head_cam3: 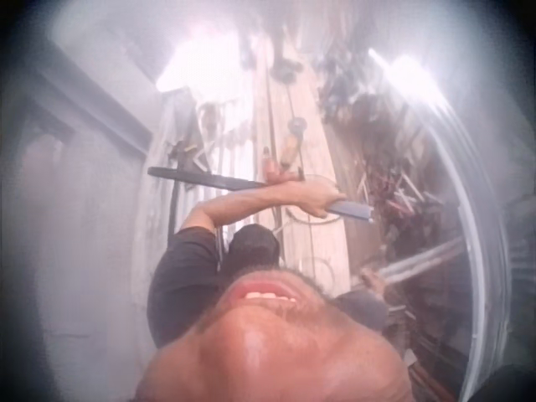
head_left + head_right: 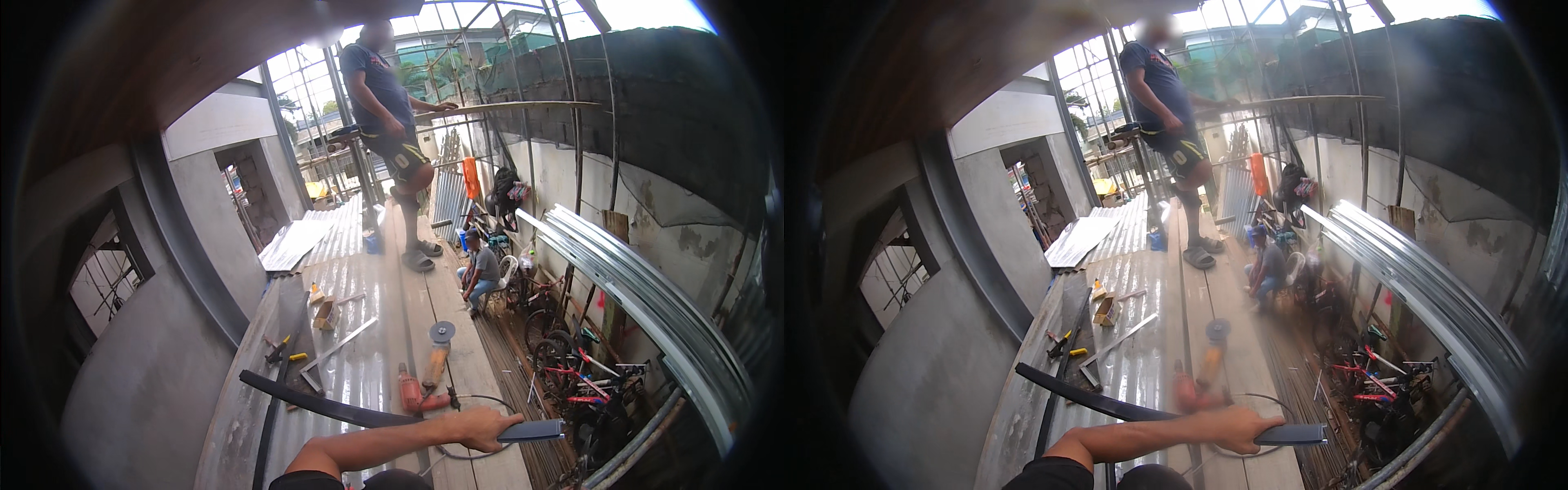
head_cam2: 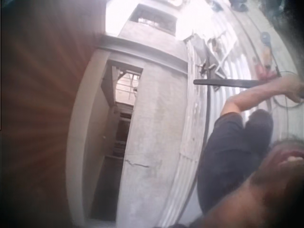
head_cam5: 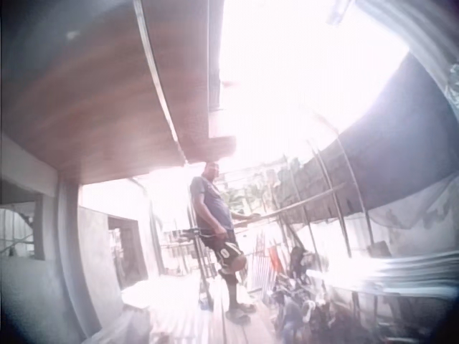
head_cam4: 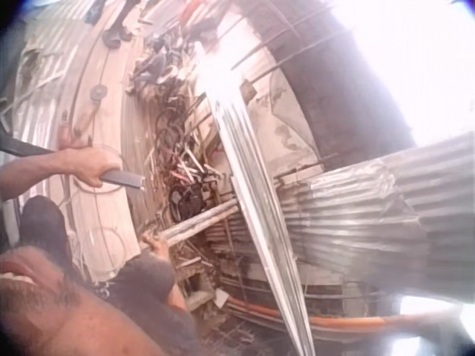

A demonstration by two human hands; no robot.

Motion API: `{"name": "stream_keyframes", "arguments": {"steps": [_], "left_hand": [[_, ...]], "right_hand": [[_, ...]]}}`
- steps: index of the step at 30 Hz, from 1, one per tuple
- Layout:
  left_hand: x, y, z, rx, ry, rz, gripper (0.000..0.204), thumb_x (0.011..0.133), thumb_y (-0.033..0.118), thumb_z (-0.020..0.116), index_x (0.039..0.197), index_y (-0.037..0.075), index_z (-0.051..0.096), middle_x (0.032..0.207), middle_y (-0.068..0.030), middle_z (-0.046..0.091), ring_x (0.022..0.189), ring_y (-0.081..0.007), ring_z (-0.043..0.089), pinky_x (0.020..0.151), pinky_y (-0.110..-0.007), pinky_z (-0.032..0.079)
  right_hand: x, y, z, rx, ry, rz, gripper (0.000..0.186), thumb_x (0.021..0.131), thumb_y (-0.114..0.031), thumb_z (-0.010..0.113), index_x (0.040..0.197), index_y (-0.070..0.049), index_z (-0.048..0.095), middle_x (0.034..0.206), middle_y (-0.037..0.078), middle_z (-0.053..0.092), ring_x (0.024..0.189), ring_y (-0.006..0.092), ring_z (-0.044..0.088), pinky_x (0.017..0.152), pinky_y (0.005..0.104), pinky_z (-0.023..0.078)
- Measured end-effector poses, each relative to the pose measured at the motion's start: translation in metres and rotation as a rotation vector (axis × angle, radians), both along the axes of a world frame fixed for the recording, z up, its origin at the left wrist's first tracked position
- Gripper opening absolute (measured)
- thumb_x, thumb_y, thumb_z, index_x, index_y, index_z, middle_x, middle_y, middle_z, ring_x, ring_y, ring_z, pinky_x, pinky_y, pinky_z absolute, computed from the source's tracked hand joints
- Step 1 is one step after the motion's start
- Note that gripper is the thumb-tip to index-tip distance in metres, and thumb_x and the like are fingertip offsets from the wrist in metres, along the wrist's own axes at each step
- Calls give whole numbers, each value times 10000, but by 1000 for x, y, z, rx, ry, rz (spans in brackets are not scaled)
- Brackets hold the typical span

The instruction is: The person uses an angle grinder to cut a metal bar, then uses pliers to remove a small piece. They continue grinding the metal bar and fit it into a metal frame structure.

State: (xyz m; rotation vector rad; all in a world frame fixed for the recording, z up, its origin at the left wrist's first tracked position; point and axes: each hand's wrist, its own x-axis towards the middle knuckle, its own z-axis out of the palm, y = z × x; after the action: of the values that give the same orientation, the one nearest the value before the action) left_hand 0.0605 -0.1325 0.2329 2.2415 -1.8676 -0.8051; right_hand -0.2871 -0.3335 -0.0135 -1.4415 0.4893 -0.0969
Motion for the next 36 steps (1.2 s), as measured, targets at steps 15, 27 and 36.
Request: {"name": "stream_keyframes", "arguments": {"steps": [15,27,36], "left_hand": [[41,136,-69,-51,-236,-29,631,768,140,665,1377,245,537,946,-94,646,788,-333,685,639,-460,504],[45,192,-62,177,-303,78,588,704,83,689,1274,223,650,1037,-32,675,1032,-215,641,851,-399,433],[24,255,-133,-1366,1172,1235,729,948,343,563,1558,70,273,1439,-230,466,1401,-372,411,1172,-524,306]], "right_hand": [[233,50,160,215,150,397,506,888,-119,755,1319,24,532,1242,177,666,1153,256,642,992,389,527],[277,182,105,215,129,695,546,842,-195,791,1330,-32,609,1063,87,659,1011,188,625,920,332,486],[308,218,126,363,81,601,567,777,-204,865,1242,36,646,986,88,688,923,154,651,846,287,521]]}}
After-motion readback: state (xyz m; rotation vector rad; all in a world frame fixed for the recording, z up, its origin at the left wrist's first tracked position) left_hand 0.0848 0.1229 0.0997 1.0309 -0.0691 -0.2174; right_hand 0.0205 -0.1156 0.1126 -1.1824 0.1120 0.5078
